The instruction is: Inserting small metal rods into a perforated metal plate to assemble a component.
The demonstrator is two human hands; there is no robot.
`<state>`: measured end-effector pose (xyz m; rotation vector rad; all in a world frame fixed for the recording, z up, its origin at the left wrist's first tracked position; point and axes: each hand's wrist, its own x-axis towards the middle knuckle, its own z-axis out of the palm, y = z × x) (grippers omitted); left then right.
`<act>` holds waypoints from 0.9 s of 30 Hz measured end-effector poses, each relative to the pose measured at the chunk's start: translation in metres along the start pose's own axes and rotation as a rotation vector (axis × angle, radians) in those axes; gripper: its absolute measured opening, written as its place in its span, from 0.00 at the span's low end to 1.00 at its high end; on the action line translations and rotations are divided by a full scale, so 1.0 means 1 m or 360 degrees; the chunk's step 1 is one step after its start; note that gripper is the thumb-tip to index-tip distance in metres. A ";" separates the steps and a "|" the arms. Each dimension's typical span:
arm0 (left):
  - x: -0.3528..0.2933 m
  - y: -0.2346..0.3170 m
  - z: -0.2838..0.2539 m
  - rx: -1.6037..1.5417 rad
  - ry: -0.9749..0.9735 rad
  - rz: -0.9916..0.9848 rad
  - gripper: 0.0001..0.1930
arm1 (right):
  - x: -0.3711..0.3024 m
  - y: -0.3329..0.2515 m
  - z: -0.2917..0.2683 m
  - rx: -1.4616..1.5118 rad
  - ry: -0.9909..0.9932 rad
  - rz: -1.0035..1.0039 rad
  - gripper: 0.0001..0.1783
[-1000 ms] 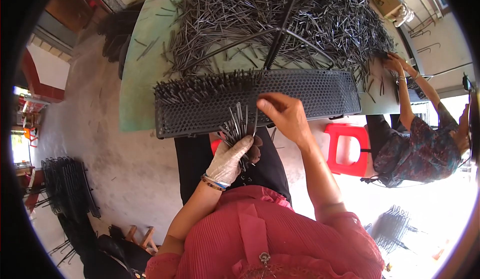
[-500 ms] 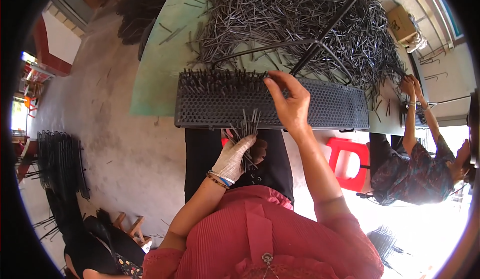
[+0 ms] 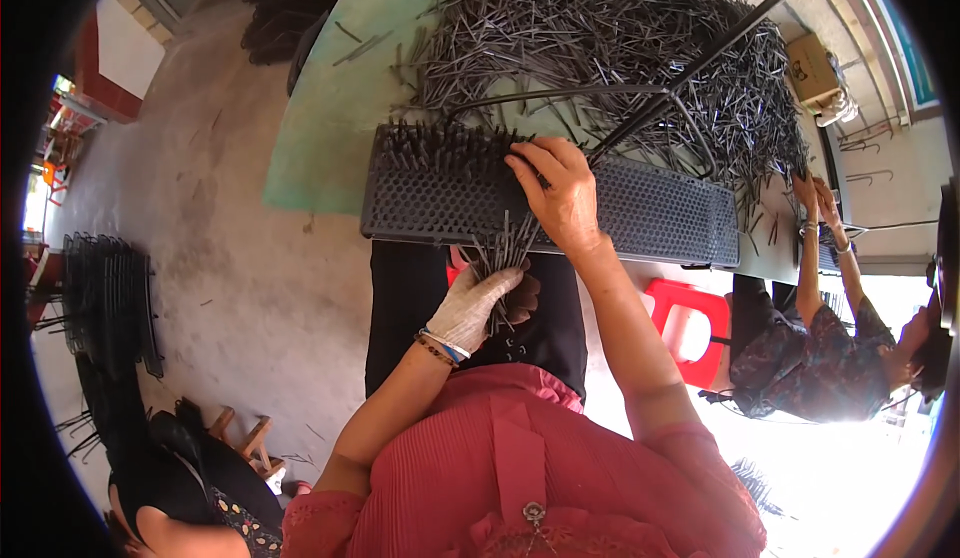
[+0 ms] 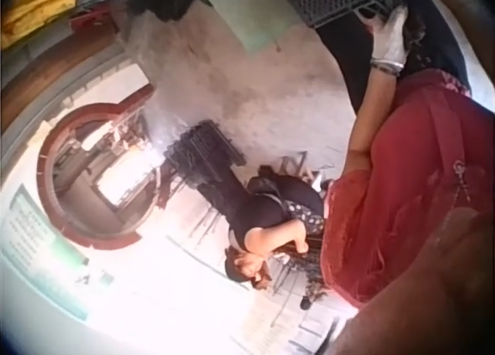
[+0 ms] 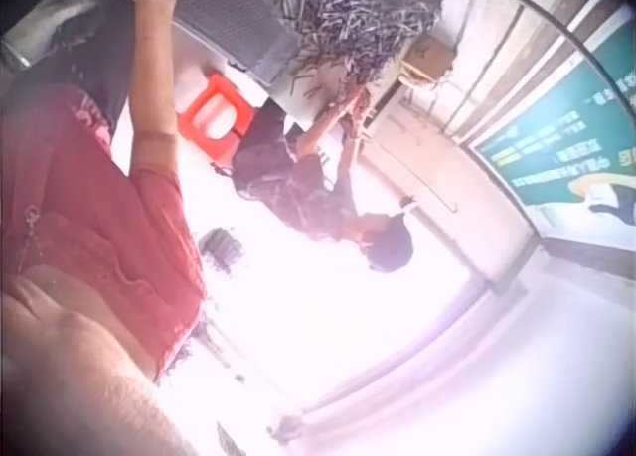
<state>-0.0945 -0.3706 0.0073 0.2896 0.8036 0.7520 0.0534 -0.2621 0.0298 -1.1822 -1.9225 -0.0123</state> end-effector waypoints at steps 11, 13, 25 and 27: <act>-0.004 0.001 -0.001 -0.0015 -0.0109 0.0252 0.12 | -0.019 -0.026 -0.049 0.0729 -0.0503 0.1024 0.12; -0.002 0.003 0.004 0.0027 -0.0170 0.0279 0.13 | -0.033 -0.020 -0.044 0.0875 -0.0497 0.1122 0.12; -0.003 0.001 0.007 0.0106 -0.0051 0.0176 0.14 | -0.015 -0.003 -0.051 0.1198 -0.0018 0.1316 0.13; 0.003 -0.005 0.004 0.0092 -0.0017 0.0149 0.14 | -0.007 0.000 -0.050 0.1204 0.0038 0.1352 0.14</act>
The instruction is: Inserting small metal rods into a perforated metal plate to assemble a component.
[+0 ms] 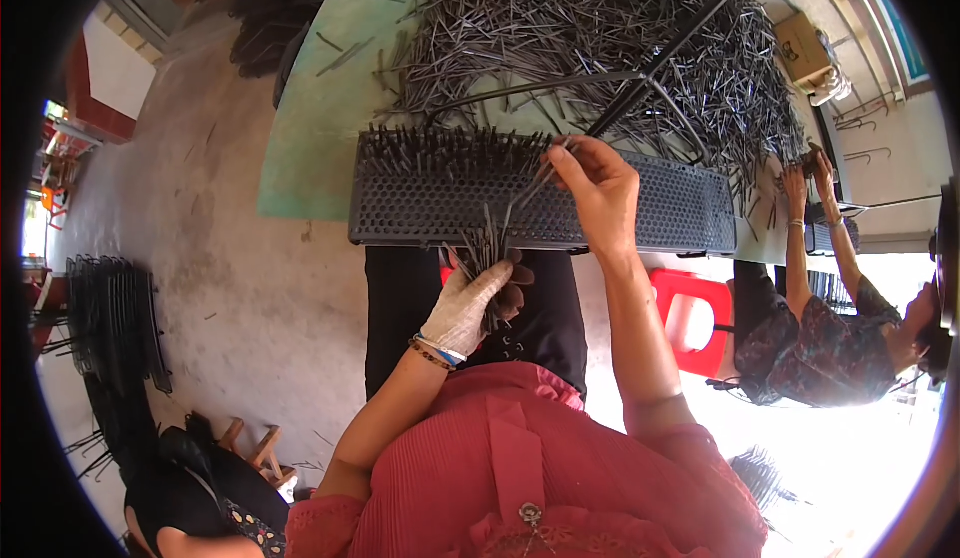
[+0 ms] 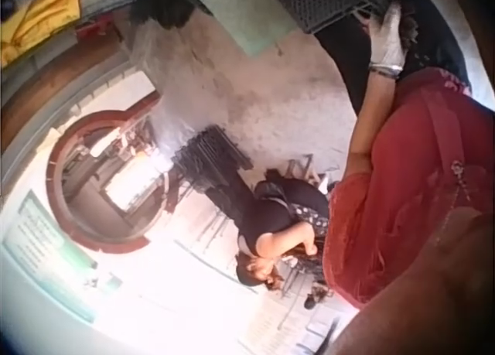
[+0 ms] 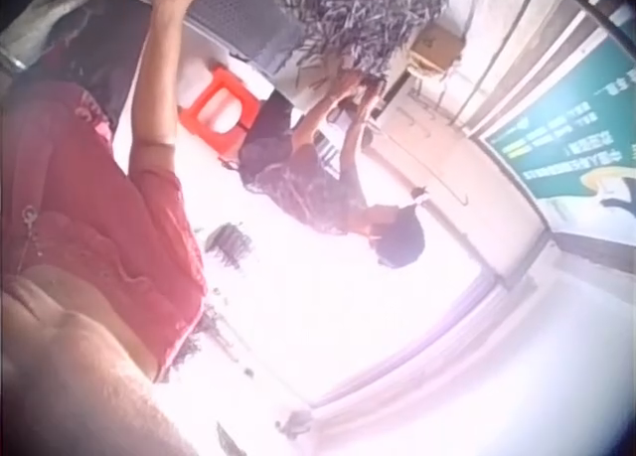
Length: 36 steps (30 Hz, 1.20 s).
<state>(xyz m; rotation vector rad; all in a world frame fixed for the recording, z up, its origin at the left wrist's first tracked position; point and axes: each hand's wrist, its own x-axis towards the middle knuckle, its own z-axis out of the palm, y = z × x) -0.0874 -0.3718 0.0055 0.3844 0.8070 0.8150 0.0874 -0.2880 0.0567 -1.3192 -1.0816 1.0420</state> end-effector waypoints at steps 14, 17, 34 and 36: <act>-0.003 0.001 0.001 0.0120 0.0128 -0.0136 0.12 | 0.011 0.014 0.013 -0.0689 0.0010 -0.0577 0.12; -0.003 0.000 -0.001 0.0137 0.0064 -0.0088 0.13 | 0.012 0.013 0.017 -0.0772 -0.0011 -0.0716 0.11; 0.001 -0.002 -0.006 0.0103 -0.0045 -0.0074 0.14 | 0.011 0.020 0.021 -0.1153 -0.0071 -0.1118 0.12; 0.002 -0.002 -0.009 0.0095 -0.0052 -0.0078 0.14 | 0.013 0.025 0.019 -0.1200 -0.0110 -0.1286 0.13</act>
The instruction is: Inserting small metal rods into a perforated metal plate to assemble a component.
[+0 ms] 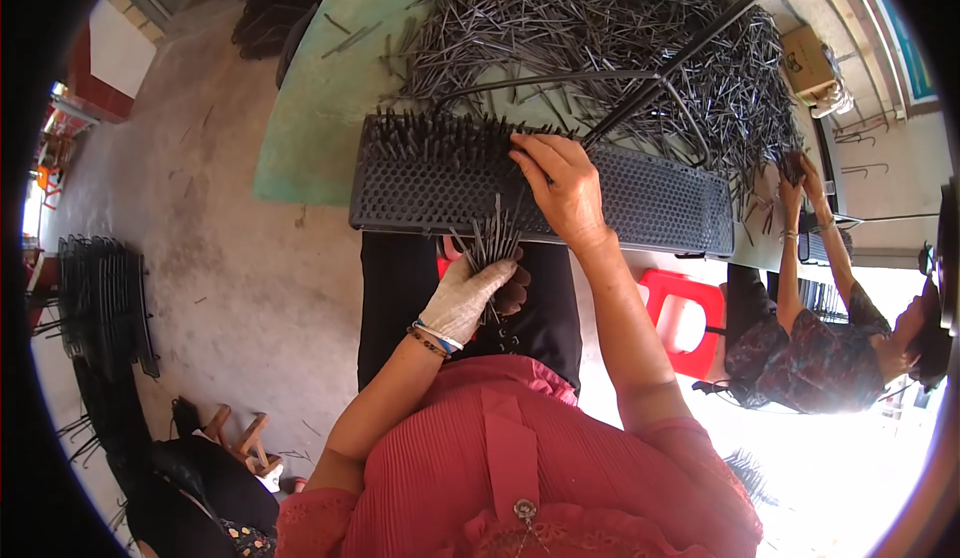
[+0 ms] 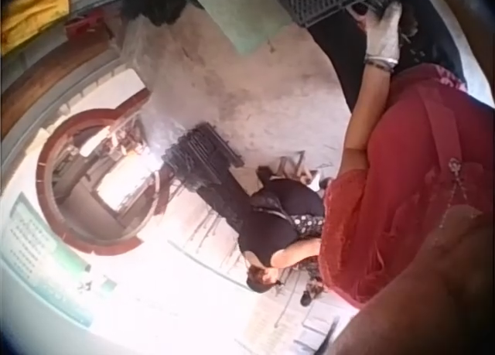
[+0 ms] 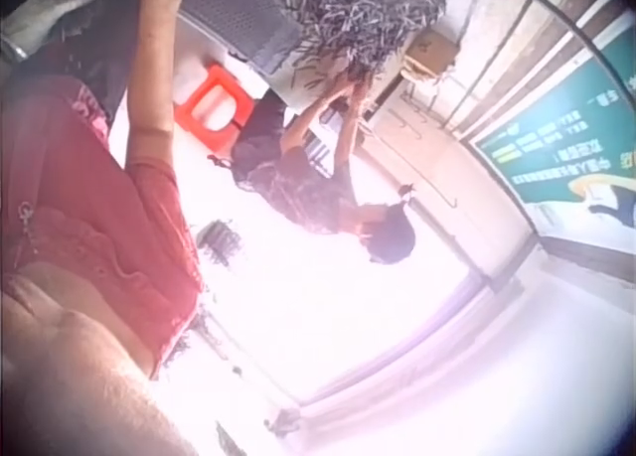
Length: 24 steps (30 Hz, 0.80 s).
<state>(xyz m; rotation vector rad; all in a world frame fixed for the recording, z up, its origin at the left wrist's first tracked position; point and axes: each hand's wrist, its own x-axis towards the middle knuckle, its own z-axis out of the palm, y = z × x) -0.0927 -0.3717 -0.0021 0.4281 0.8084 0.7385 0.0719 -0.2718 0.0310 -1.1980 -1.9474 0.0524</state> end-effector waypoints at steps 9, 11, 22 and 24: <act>-0.002 0.000 -0.002 -0.0018 -0.0079 -0.0023 0.14 | -0.003 0.001 0.000 0.0034 0.0030 0.0112 0.13; -0.001 0.000 -0.002 -0.0074 -0.0083 -0.0052 0.14 | -0.004 0.003 0.001 -0.0009 -0.0008 0.0054 0.13; -0.006 0.006 0.005 0.0028 -0.0101 0.0136 0.15 | -0.012 -0.016 -0.023 0.0579 -0.0160 0.0711 0.14; -0.009 0.010 0.010 0.0080 -0.0134 0.0124 0.15 | -0.022 -0.020 -0.028 0.0778 -0.0432 0.0945 0.16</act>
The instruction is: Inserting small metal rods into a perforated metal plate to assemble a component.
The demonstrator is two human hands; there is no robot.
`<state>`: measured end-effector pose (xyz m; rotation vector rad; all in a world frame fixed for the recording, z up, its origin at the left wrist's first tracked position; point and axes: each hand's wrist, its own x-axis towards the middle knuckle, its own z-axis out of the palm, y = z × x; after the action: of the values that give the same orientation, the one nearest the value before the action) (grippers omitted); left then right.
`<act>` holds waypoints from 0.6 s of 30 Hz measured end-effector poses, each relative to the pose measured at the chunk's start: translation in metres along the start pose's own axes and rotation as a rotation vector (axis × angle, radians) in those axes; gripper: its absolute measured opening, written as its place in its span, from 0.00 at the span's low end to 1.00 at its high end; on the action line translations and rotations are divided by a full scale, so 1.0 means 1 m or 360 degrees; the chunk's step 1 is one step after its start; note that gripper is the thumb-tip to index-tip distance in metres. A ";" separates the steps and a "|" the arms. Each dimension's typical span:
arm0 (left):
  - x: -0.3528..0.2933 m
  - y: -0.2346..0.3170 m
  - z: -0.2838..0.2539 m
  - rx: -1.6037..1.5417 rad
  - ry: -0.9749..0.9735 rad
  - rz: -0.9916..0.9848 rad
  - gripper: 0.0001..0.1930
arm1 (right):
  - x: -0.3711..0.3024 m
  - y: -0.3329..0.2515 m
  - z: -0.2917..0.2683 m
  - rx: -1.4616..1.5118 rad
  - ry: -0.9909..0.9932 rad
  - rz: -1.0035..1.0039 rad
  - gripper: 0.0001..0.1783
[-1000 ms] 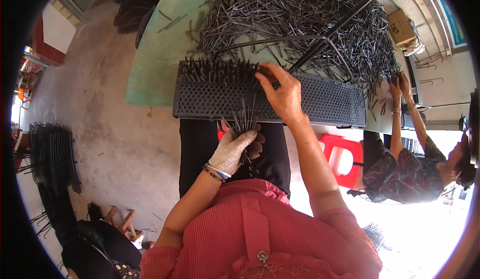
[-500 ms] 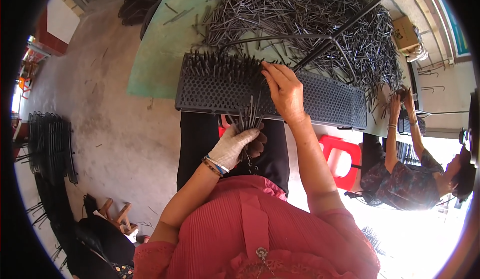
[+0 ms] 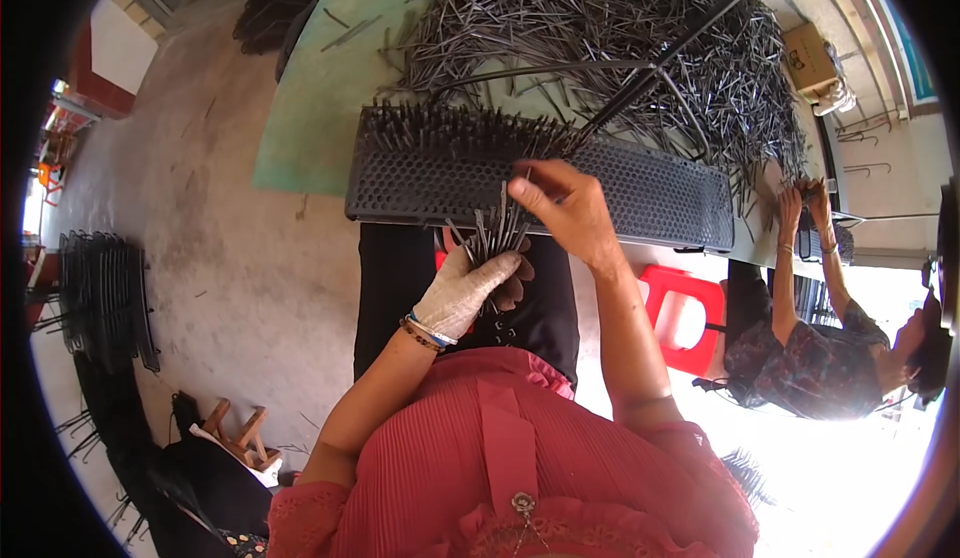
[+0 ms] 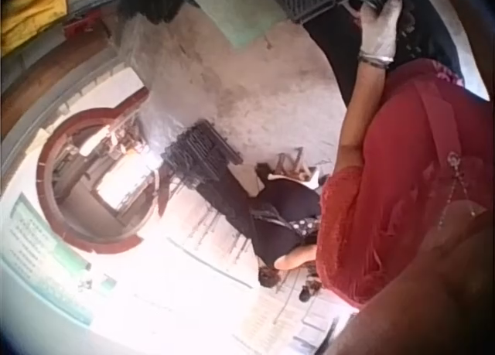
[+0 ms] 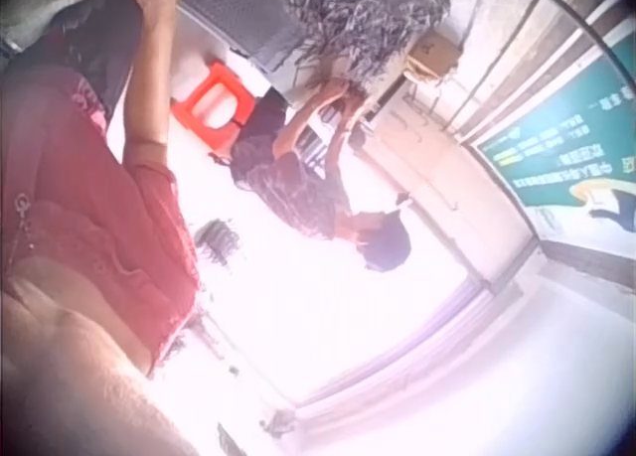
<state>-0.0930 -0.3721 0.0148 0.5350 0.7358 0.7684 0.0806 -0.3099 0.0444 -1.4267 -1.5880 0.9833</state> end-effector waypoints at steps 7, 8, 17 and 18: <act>0.007 -0.002 0.004 0.0111 -0.0087 -0.0083 0.14 | -0.012 0.012 -0.012 0.0616 -0.0202 0.0377 0.12; 0.007 -0.001 0.004 0.0167 -0.0093 -0.0094 0.14 | -0.011 0.010 -0.014 0.0610 -0.0191 0.0399 0.11; 0.008 0.010 0.006 0.0234 -0.0190 -0.0170 0.16 | -0.006 0.004 -0.026 0.0497 -0.0287 0.0219 0.11; 0.009 0.007 0.004 0.0233 -0.0190 -0.0169 0.16 | -0.006 0.003 -0.025 0.0523 -0.0180 0.0166 0.11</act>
<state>-0.0881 -0.3620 0.0185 0.6628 0.7072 0.5816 0.1054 -0.3140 0.0514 -1.2521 -1.3629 1.3389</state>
